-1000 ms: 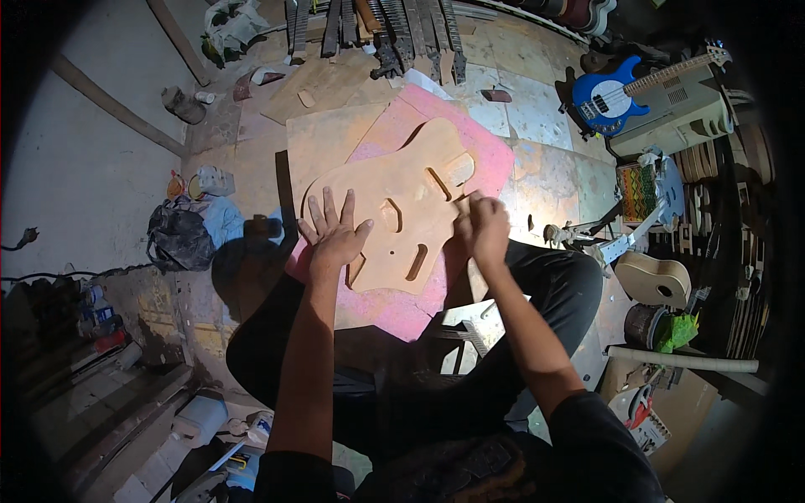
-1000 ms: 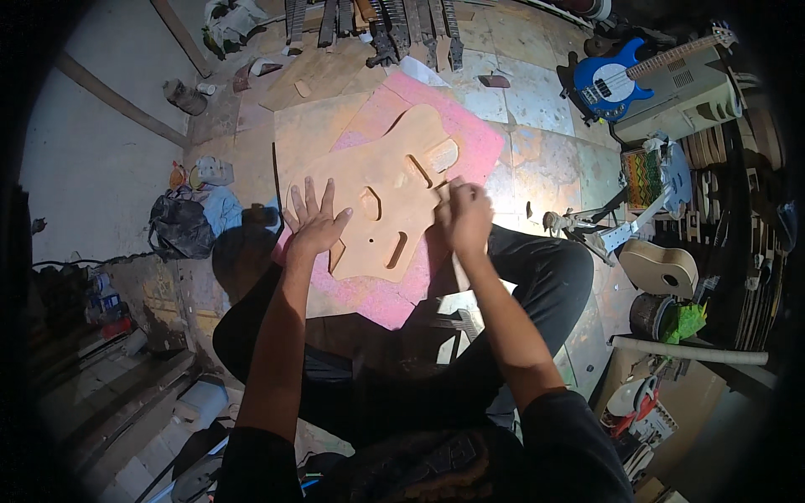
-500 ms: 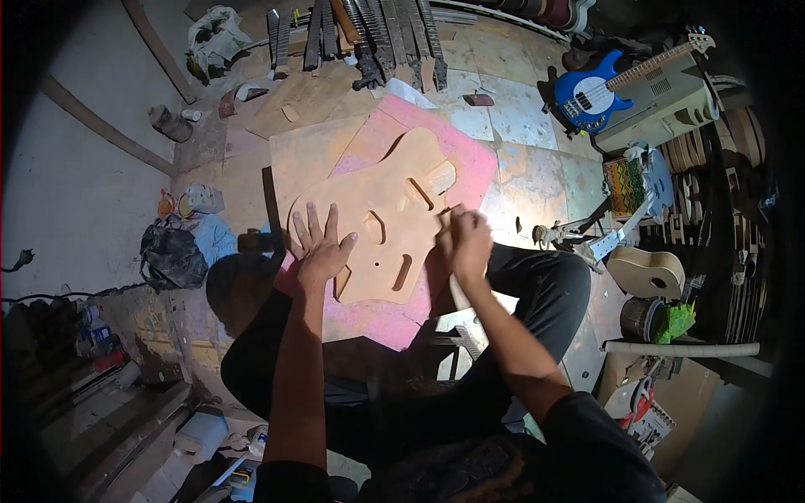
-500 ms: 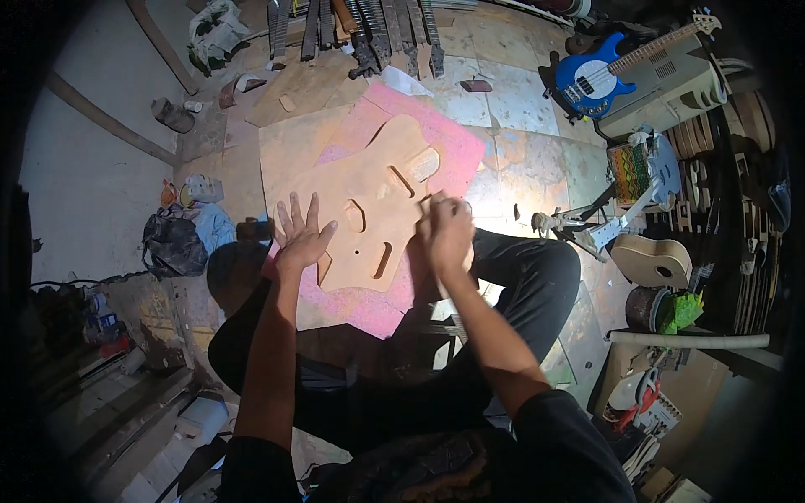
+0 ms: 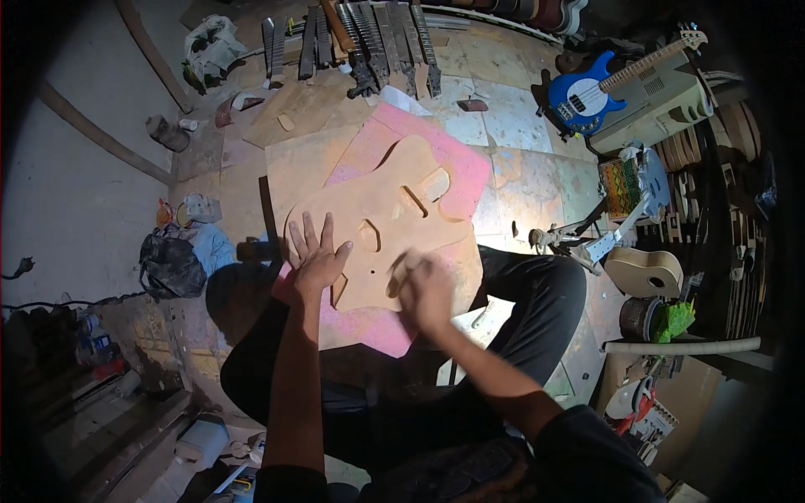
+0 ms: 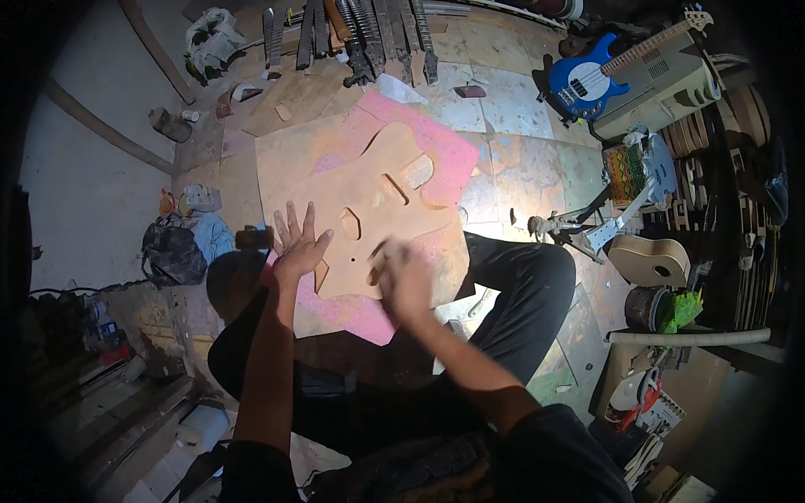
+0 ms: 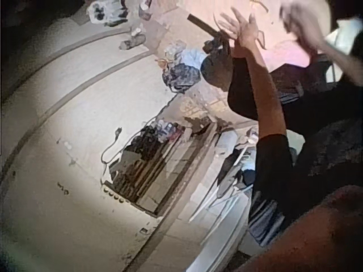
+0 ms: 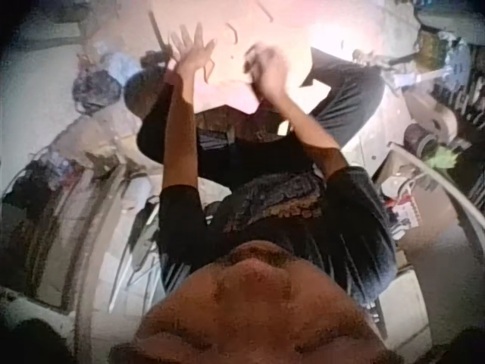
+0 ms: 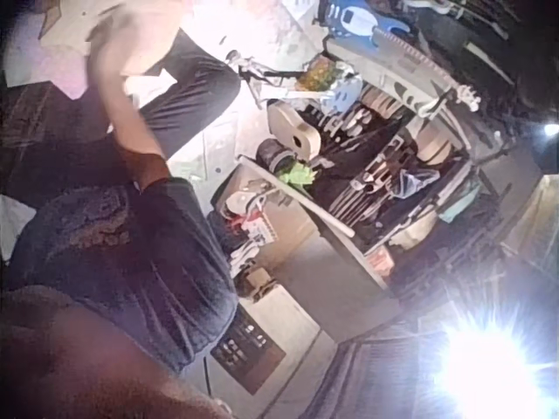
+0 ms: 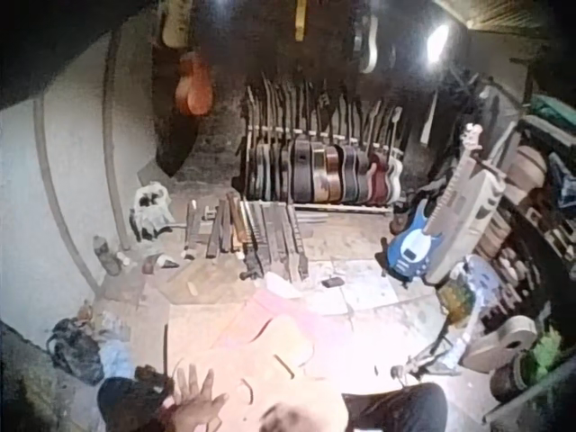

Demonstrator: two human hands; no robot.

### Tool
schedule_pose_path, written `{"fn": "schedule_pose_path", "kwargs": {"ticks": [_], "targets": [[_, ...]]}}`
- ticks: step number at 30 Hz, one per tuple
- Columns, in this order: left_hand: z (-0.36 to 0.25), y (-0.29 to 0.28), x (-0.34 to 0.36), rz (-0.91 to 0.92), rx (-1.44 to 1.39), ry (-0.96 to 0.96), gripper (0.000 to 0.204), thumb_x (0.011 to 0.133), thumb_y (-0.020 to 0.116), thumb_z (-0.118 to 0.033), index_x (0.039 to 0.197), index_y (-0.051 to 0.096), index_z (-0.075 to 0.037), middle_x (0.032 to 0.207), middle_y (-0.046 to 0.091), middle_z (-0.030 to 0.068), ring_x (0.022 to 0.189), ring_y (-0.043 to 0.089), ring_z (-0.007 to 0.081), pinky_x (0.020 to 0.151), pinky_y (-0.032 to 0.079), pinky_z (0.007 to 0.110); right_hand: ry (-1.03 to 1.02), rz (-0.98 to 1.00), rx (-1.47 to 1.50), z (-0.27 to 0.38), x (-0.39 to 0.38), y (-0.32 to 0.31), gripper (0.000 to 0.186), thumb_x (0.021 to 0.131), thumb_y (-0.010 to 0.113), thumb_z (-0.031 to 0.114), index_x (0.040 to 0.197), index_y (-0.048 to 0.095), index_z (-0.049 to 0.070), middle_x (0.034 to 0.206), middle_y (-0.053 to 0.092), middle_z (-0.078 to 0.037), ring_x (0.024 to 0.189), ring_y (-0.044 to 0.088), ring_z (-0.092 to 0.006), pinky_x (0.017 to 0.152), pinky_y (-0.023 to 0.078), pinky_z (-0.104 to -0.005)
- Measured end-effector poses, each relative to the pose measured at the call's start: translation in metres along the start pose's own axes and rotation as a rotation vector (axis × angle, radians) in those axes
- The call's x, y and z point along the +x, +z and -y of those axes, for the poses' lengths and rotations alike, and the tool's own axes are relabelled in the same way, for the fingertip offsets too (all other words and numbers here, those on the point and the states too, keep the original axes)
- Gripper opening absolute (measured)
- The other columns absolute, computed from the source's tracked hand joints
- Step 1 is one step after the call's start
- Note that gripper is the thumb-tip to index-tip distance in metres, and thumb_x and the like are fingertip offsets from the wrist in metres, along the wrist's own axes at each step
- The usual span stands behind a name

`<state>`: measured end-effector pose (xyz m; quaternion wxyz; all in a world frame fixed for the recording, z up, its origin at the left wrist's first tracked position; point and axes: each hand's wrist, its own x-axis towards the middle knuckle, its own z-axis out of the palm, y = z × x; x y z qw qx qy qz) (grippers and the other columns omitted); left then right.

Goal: The person sands the surface of a wooden guitar body using a sanding block, then picks up a guitar neck and sands its edges and back while sitting on the floor.

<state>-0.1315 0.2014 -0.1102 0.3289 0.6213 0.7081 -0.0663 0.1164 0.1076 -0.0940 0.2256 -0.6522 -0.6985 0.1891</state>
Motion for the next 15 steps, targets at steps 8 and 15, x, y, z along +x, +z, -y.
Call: {"fn": "schedule_pose_path", "kwargs": {"ticks": [8, 15], "targets": [[0.007, 0.009, 0.005, -0.044, -0.024, 0.047, 0.090, 0.105, 0.052, -0.064, 0.177, 0.012, -0.029, 0.183, -0.014, 0.0171, 0.164, -0.023, 0.0494, 0.127, -0.001, 0.073, 0.124, -0.171, -0.135, -0.073, 0.073, -0.029, 0.041, 0.089, 0.078, 0.017, 0.128, 0.070, 0.010, 0.125, 0.066, -0.021, 0.111, 0.064, -0.0423, 0.091, 0.051, -0.0549], [0.005, 0.003, 0.004, 0.025, 0.012, 0.019, 0.093, 0.106, 0.050, -0.067, 0.177, 0.006, -0.026, 0.180, -0.019, 0.0234, 0.162, -0.022, 0.0537, 0.128, -0.001, 0.071, -0.189, -0.039, -0.057, -0.019, 0.044, -0.007, 0.043, 0.088, 0.075, 0.015, 0.129, 0.068, 0.009, 0.125, 0.066, -0.023, 0.112, 0.062, -0.0443, 0.094, 0.050, -0.0526]]}}
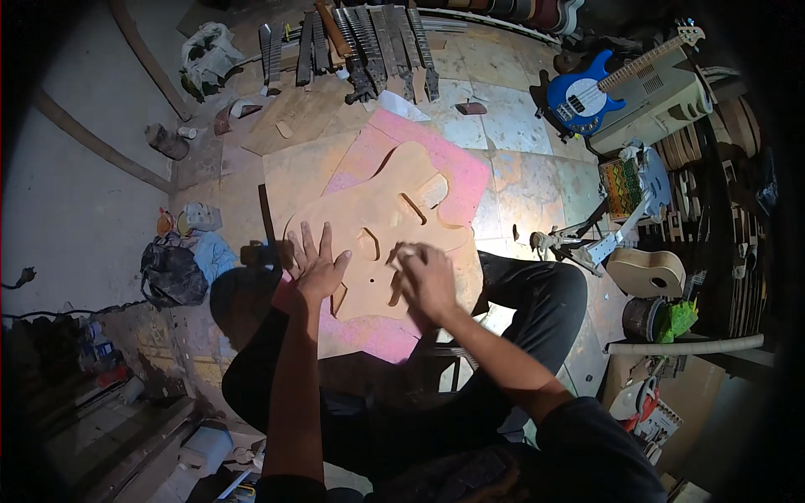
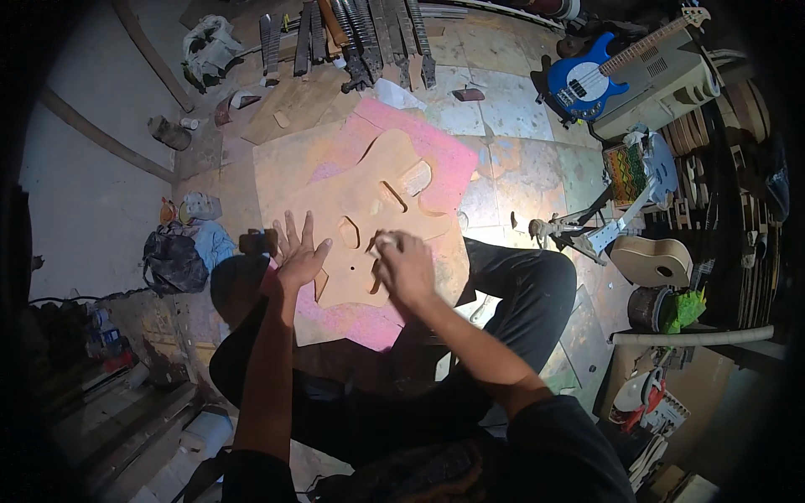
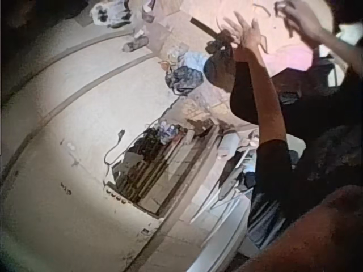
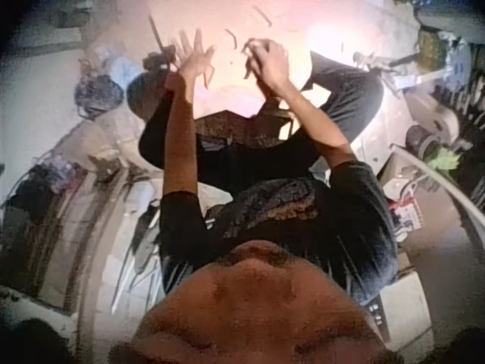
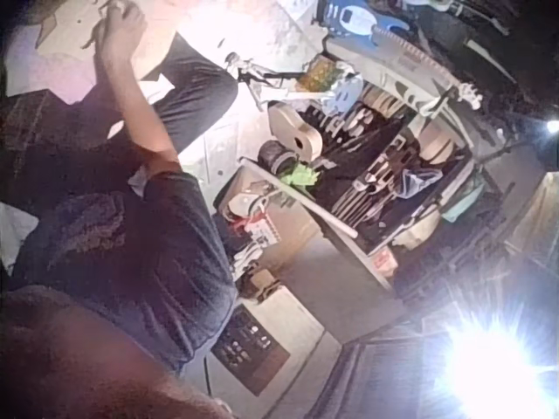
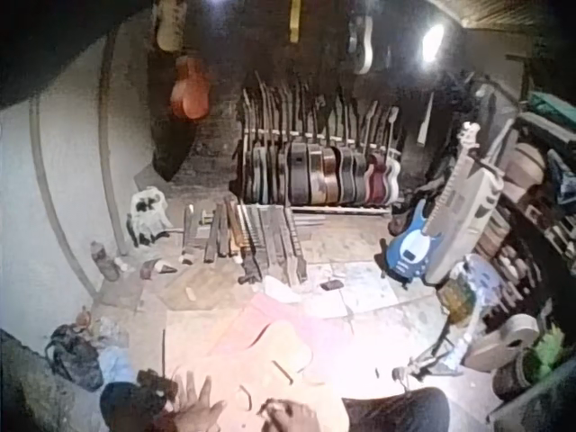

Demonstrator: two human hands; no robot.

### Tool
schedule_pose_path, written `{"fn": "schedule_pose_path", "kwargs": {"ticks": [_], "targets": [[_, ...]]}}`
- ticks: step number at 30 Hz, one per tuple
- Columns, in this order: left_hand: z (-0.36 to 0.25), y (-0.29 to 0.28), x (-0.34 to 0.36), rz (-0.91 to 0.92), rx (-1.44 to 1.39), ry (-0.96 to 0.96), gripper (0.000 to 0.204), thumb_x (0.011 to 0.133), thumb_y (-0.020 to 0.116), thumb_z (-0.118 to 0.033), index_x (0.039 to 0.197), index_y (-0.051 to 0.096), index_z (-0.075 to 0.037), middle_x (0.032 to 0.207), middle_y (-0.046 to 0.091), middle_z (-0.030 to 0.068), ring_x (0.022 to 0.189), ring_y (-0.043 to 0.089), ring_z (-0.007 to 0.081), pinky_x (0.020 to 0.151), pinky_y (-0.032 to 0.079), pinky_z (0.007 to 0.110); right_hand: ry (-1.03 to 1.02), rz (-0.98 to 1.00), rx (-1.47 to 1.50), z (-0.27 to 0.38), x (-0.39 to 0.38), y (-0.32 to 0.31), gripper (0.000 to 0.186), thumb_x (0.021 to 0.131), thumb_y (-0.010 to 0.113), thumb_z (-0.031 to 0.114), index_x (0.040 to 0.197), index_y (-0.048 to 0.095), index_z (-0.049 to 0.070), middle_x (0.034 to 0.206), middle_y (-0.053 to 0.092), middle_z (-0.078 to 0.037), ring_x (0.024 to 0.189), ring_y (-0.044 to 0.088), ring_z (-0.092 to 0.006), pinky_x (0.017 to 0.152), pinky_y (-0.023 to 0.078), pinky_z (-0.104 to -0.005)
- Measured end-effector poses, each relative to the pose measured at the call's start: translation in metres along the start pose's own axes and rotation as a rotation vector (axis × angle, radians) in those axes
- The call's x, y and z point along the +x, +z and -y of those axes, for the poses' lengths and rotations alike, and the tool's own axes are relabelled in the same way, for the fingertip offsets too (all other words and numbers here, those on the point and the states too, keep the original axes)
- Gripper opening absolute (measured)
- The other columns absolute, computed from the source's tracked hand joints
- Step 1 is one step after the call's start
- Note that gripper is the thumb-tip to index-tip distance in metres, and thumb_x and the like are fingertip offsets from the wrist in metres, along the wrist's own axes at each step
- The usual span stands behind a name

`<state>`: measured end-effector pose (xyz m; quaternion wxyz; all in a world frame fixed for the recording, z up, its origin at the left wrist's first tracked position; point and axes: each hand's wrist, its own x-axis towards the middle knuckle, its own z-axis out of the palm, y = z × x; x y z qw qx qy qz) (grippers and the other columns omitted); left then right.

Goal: The person sands the surface of a wooden guitar body using a sanding block, then picks up a guitar neck and sands its edges and back while sitting on the floor.

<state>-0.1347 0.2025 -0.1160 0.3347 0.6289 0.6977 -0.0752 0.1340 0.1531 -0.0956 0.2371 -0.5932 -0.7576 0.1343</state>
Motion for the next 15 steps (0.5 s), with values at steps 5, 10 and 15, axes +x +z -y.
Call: {"fn": "schedule_pose_path", "kwargs": {"ticks": [5, 10, 15], "targets": [[0.011, 0.010, 0.005, -0.057, -0.018, 0.035, 0.093, 0.106, 0.049, -0.067, 0.177, 0.007, -0.026, 0.181, -0.019, 0.0228, 0.162, -0.021, 0.0544, 0.126, 0.000, 0.074, 0.229, -0.183, -0.079, -0.053, 0.057, -0.006, 0.042, 0.088, 0.072, 0.011, 0.129, 0.067, 0.006, 0.121, 0.065, -0.023, 0.105, 0.061, -0.0438, 0.090, 0.049, -0.0543], [0.000, 0.001, -0.003, 0.006, -0.061, -0.039, 0.091, 0.105, 0.050, -0.067, 0.177, 0.010, -0.030, 0.183, -0.017, 0.0160, 0.165, -0.016, 0.0495, 0.125, 0.002, 0.079, -0.062, 0.090, 0.087, 0.013, -0.003, 0.006, 0.047, 0.085, 0.077, 0.014, 0.130, 0.069, 0.011, 0.131, 0.065, -0.022, 0.115, 0.062, -0.0436, 0.100, 0.050, -0.0547], [0.000, 0.003, -0.002, -0.001, -0.086, -0.026, 0.090, 0.105, 0.049, -0.068, 0.177, 0.010, -0.031, 0.183, -0.016, 0.0156, 0.165, -0.018, 0.0494, 0.124, -0.003, 0.079, 0.141, -0.062, -0.034, -0.057, 0.062, -0.011, 0.040, 0.089, 0.073, 0.013, 0.129, 0.069, 0.009, 0.124, 0.065, -0.023, 0.110, 0.062, -0.0438, 0.092, 0.049, -0.0559]]}}
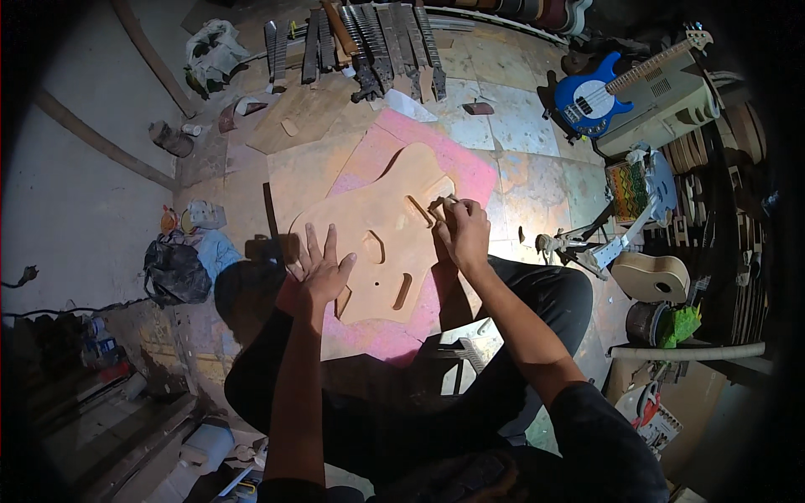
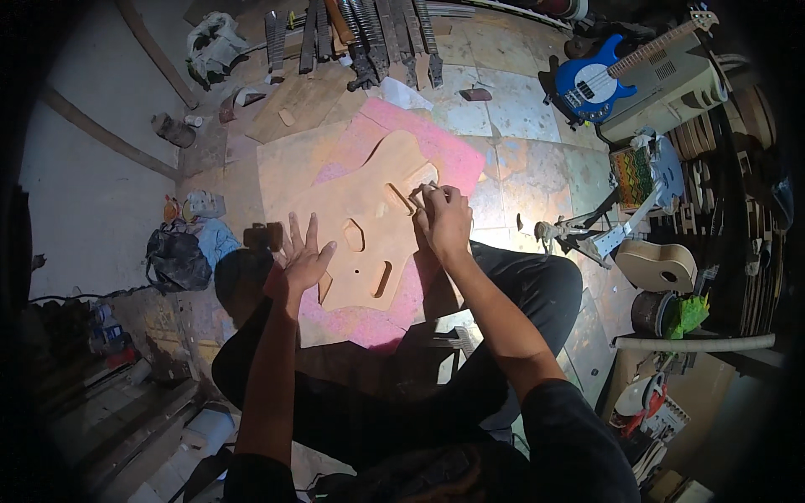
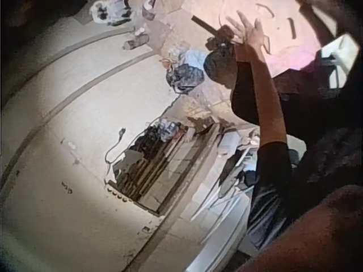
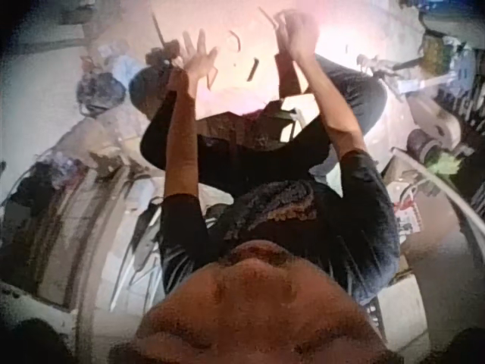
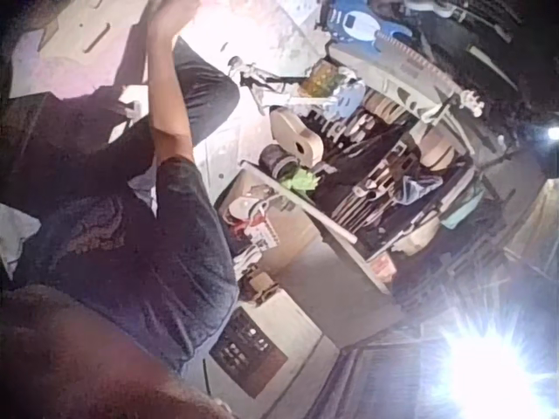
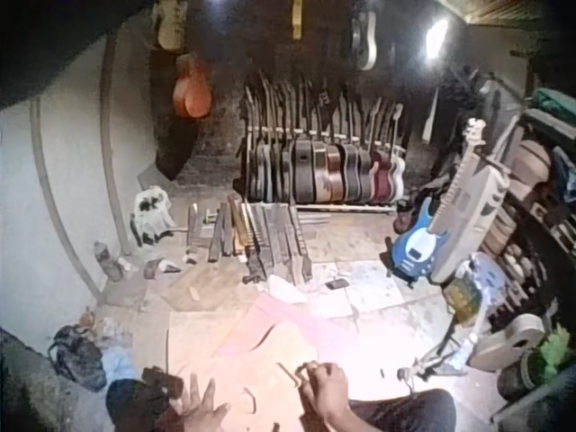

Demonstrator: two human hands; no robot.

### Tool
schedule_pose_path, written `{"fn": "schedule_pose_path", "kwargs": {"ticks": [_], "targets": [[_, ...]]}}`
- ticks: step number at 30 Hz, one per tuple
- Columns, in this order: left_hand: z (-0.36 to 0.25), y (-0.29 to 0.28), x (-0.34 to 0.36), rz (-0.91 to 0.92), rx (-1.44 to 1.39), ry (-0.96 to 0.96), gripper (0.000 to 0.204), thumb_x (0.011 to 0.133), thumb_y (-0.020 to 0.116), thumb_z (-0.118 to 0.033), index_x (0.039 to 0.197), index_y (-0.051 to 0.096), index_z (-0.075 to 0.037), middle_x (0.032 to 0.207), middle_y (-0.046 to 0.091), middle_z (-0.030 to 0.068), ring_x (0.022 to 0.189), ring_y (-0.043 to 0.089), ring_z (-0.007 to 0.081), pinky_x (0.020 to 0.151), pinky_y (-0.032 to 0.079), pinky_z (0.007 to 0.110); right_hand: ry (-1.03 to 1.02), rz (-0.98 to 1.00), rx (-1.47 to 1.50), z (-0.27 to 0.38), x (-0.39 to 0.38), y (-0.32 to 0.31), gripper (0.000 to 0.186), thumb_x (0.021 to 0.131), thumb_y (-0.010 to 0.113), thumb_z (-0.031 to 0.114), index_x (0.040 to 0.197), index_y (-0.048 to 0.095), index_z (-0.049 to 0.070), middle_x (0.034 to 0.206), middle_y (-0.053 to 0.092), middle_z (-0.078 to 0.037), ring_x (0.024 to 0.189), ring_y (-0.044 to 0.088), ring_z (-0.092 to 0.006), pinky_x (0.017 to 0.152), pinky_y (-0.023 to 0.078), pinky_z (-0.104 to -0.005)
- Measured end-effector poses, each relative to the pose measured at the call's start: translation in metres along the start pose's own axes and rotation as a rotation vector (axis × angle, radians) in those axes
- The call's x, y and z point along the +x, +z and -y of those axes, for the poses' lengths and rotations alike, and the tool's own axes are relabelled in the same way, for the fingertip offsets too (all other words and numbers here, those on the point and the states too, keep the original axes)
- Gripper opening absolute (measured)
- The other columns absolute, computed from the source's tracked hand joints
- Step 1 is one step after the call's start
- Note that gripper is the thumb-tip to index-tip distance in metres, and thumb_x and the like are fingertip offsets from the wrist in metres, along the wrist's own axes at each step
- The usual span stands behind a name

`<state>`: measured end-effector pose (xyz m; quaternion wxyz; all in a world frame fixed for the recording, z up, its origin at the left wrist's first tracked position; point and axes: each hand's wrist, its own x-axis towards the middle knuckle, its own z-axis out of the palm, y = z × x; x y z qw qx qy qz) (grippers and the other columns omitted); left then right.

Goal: The person sands the surface of a wooden guitar body using a sanding block, then picks up a guitar neck and sands its edges and back while sitting on the floor.

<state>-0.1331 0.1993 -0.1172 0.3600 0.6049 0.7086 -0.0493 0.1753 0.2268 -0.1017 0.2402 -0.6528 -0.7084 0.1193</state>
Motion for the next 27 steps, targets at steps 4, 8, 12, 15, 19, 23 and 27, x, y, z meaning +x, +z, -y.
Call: {"fn": "schedule_pose_path", "kwargs": {"ticks": [4, 8, 12, 15, 19, 23, 27], "targets": [[-0.001, 0.001, 0.002, -0.032, 0.049, 0.017, 0.089, 0.105, 0.048, -0.069, 0.177, 0.011, -0.031, 0.183, -0.013, 0.0164, 0.165, -0.017, 0.0500, 0.123, -0.009, 0.078, -0.113, 0.057, 0.038, 0.034, -0.056, 0.023, 0.047, 0.084, 0.077, 0.017, 0.131, 0.069, 0.013, 0.129, 0.065, -0.021, 0.118, 0.060, -0.0428, 0.097, 0.049, -0.0539], [0.008, 0.004, -0.002, -0.059, 0.045, 0.010, 0.089, 0.105, 0.048, -0.069, 0.177, 0.013, -0.031, 0.183, -0.010, 0.0169, 0.165, -0.018, 0.0498, 0.123, -0.010, 0.078, -0.258, 0.165, 0.113, 0.035, -0.047, 0.015, 0.052, 0.084, 0.077, 0.016, 0.135, 0.067, 0.013, 0.130, 0.065, -0.020, 0.116, 0.061, -0.0418, 0.096, 0.050, -0.0522], [0.002, 0.005, 0.001, -0.070, 0.066, 0.039, 0.089, 0.105, 0.050, -0.067, 0.177, 0.014, -0.029, 0.183, -0.011, 0.0185, 0.164, -0.020, 0.0496, 0.123, -0.011, 0.078, -0.027, -0.011, -0.050, 0.008, 0.007, 0.009, 0.047, 0.089, 0.075, 0.016, 0.135, 0.067, 0.010, 0.126, 0.065, -0.020, 0.114, 0.061, -0.0413, 0.095, 0.049, -0.0530], [-0.004, -0.004, -0.002, -0.019, 0.043, 0.038, 0.091, 0.105, 0.050, -0.066, 0.177, 0.012, -0.024, 0.182, -0.014, 0.0211, 0.163, -0.023, 0.0499, 0.122, -0.012, 0.078, -0.100, 0.031, -0.004, 0.024, -0.025, 0.014, 0.044, 0.090, 0.074, 0.015, 0.133, 0.068, 0.010, 0.132, 0.065, -0.019, 0.119, 0.061, -0.0400, 0.099, 0.048, -0.0529], [-0.001, -0.006, -0.006, -0.025, 0.038, 0.032, 0.091, 0.105, 0.051, -0.066, 0.177, 0.013, -0.025, 0.182, -0.013, 0.0215, 0.163, -0.023, 0.0494, 0.122, -0.013, 0.078, -0.312, 0.192, 0.101, 0.019, -0.026, 0.006, 0.049, 0.089, 0.076, 0.016, 0.137, 0.067, 0.015, 0.137, 0.065, -0.017, 0.125, 0.060, -0.0389, 0.102, 0.048, -0.0526], [-0.001, -0.003, -0.004, -0.040, 0.040, 0.051, 0.091, 0.105, 0.051, -0.066, 0.177, 0.013, -0.025, 0.182, -0.014, 0.0213, 0.164, -0.022, 0.0498, 0.122, -0.012, 0.078, -0.252, 0.125, 0.090, 0.001, 0.041, 0.007, 0.044, 0.093, 0.075, 0.013, 0.136, 0.068, 0.016, 0.139, 0.066, -0.015, 0.125, 0.061, -0.0393, 0.103, 0.047, -0.0541], [0.000, -0.004, -0.005, -0.027, 0.027, 0.030, 0.091, 0.104, 0.052, -0.066, 0.177, 0.014, -0.027, 0.182, -0.013, 0.0202, 0.164, -0.020, 0.0498, 0.122, -0.012, 0.078, -0.371, 0.249, 0.091, -0.029, 0.009, -0.013, 0.040, 0.095, 0.075, 0.012, 0.134, 0.070, 0.017, 0.139, 0.066, -0.012, 0.128, 0.062, -0.0369, 0.108, 0.046, -0.0512]]}}
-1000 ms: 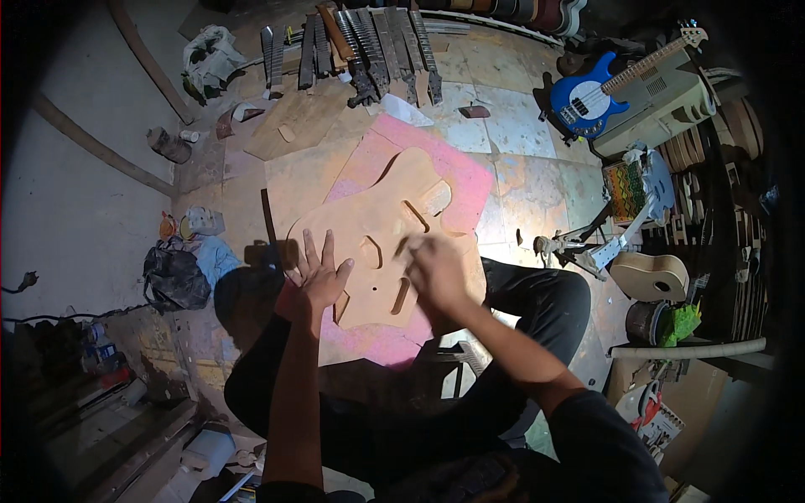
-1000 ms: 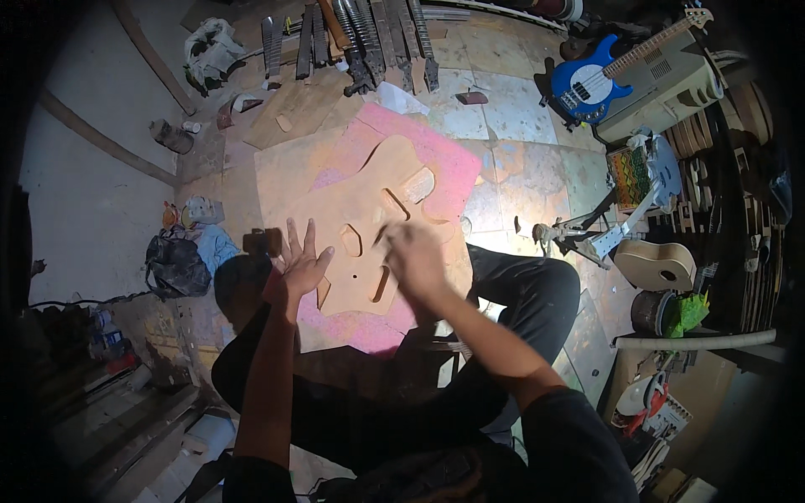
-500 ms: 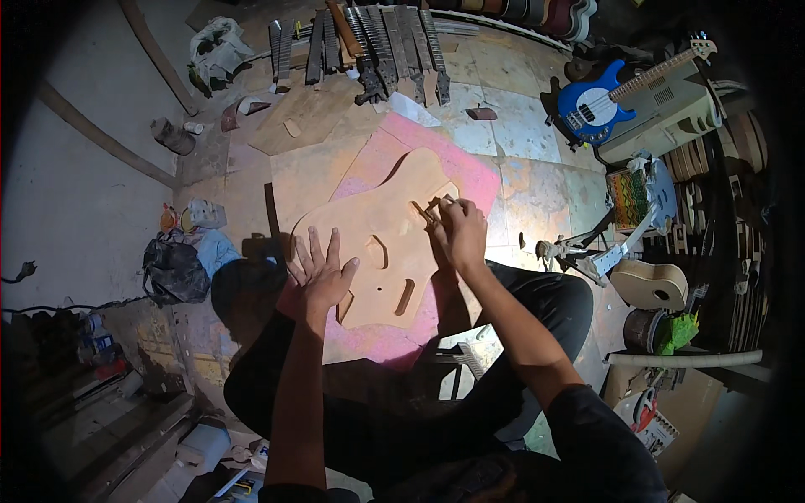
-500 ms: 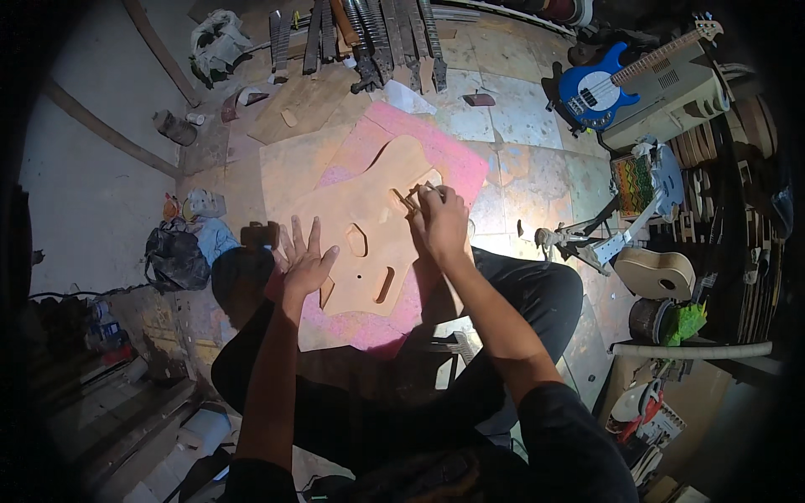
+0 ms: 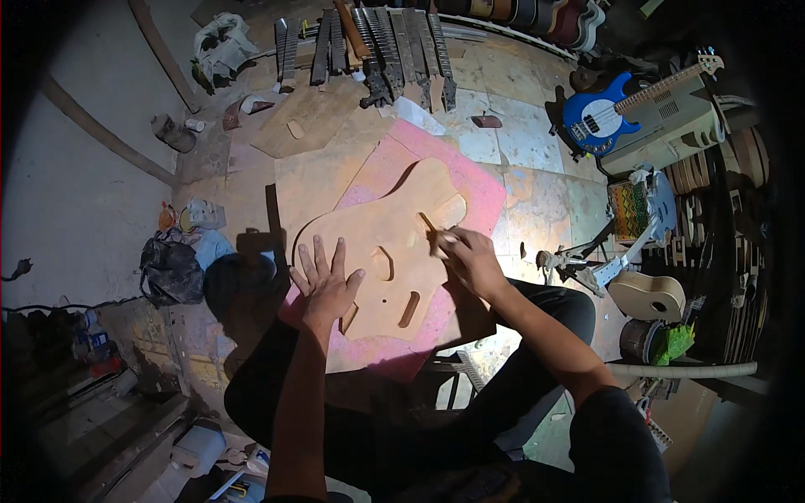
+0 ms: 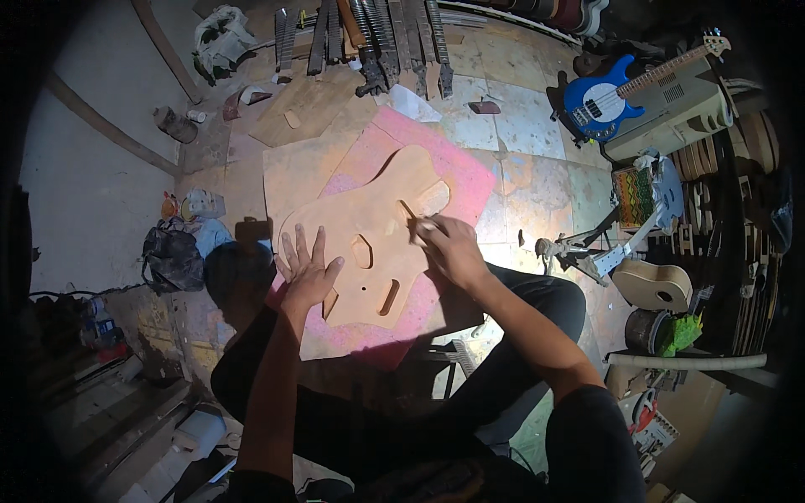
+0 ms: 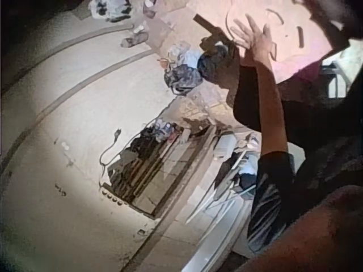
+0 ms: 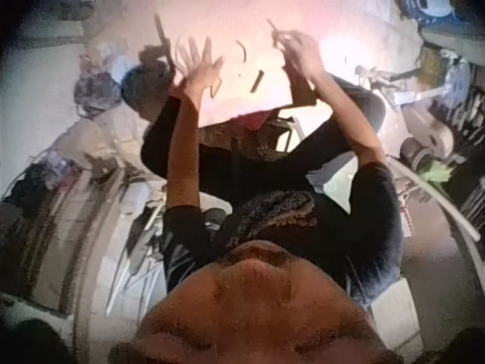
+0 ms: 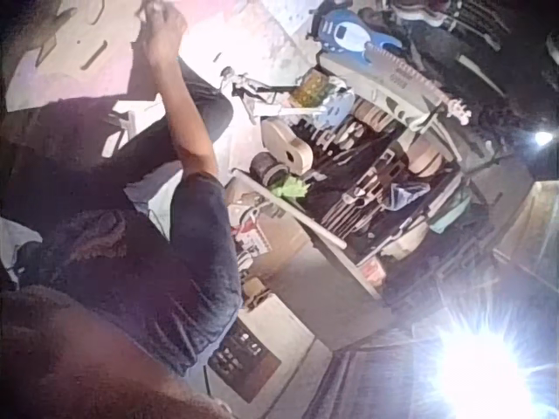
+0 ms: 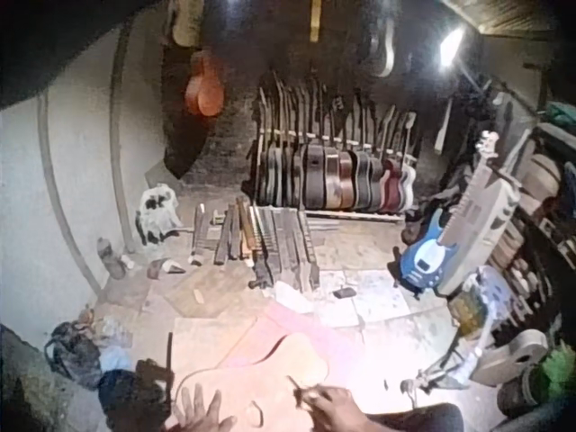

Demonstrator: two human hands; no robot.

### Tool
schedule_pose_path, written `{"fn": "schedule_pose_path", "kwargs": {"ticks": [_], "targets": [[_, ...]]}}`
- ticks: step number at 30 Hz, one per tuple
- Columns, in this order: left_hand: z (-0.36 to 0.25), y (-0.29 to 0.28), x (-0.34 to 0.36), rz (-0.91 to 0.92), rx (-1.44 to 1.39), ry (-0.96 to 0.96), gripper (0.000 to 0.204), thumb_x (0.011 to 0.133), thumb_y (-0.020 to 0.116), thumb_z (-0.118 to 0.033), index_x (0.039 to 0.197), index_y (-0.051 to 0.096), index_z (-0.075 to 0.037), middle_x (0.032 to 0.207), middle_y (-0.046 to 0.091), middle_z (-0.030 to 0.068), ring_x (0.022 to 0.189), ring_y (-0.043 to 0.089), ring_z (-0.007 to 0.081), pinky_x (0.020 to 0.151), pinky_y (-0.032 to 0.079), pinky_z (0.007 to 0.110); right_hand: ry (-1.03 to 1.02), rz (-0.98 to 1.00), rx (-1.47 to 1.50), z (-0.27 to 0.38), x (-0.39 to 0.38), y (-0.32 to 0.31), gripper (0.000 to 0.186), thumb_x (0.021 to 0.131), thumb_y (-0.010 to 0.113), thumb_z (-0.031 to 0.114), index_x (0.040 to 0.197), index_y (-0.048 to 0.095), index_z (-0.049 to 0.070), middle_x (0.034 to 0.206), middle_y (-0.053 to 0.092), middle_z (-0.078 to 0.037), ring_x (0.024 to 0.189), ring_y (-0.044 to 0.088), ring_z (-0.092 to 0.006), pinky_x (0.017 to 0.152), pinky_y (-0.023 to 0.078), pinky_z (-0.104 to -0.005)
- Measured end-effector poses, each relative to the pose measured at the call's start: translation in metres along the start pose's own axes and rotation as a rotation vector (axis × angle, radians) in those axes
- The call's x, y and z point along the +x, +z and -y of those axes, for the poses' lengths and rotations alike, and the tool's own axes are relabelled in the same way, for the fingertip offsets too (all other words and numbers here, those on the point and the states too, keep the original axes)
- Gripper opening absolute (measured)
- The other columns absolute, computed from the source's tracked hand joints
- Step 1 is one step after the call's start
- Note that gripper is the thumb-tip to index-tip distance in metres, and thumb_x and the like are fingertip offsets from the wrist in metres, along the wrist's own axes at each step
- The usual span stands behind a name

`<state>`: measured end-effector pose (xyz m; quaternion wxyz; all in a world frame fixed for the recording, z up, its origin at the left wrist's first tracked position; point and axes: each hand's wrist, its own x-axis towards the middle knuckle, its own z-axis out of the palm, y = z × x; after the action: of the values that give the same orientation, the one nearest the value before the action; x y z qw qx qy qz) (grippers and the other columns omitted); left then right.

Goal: The person sands the surface of a wooden guitar body using a sanding block, then picks up a guitar neck and sands its edges and back while sitting on the floor.

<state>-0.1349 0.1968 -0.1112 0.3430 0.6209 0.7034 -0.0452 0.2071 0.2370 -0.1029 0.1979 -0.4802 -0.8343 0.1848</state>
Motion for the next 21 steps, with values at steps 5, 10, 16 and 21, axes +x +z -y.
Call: {"fn": "schedule_pose_path", "kwargs": {"ticks": [5, 10, 16, 21], "targets": [[-0.006, -0.001, 0.004, 0.032, -0.008, 0.002, 0.092, 0.105, 0.051, -0.067, 0.177, 0.012, -0.026, 0.182, -0.015, 0.0201, 0.163, -0.023, 0.0497, 0.122, -0.011, 0.078, -0.024, -0.084, -0.030, -0.006, 0.049, -0.001, 0.038, 0.096, 0.075, 0.018, 0.134, 0.068, 0.015, 0.139, 0.066, -0.010, 0.129, 0.061, -0.0356, 0.110, 0.043, -0.0525], [0.002, 0.000, 0.000, 0.015, 0.012, -0.010, 0.091, 0.105, 0.052, -0.065, 0.177, 0.011, -0.027, 0.182, -0.015, 0.0195, 0.163, -0.023, 0.0493, 0.122, -0.011, 0.078, -0.058, -0.020, -0.023, -0.011, 0.034, -0.003, 0.034, 0.098, 0.073, 0.017, 0.131, 0.069, 0.016, 0.138, 0.068, -0.011, 0.126, 0.063, -0.0359, 0.108, 0.045, -0.0532], [-0.002, -0.004, 0.003, 0.027, 0.004, -0.001, 0.092, 0.105, 0.052, -0.065, 0.177, 0.010, -0.027, 0.182, -0.015, 0.0191, 0.164, -0.023, 0.0493, 0.122, -0.011, 0.078, -0.042, -0.064, -0.107, -0.023, 0.052, 0.006, 0.032, 0.098, 0.073, 0.019, 0.130, 0.072, 0.016, 0.138, 0.069, -0.011, 0.127, 0.063, -0.0360, 0.109, 0.045, -0.0518], [-0.003, 0.001, 0.003, 0.007, -0.004, -0.001, 0.090, 0.105, 0.052, -0.064, 0.177, 0.013, -0.027, 0.183, -0.012, 0.0190, 0.164, -0.021, 0.0493, 0.123, -0.011, 0.078, 0.160, -0.182, -0.127, -0.029, 0.120, 0.018, 0.034, 0.098, 0.072, 0.020, 0.132, 0.071, 0.015, 0.136, 0.068, -0.013, 0.128, 0.062, -0.0385, 0.108, 0.045, -0.0529]]}}
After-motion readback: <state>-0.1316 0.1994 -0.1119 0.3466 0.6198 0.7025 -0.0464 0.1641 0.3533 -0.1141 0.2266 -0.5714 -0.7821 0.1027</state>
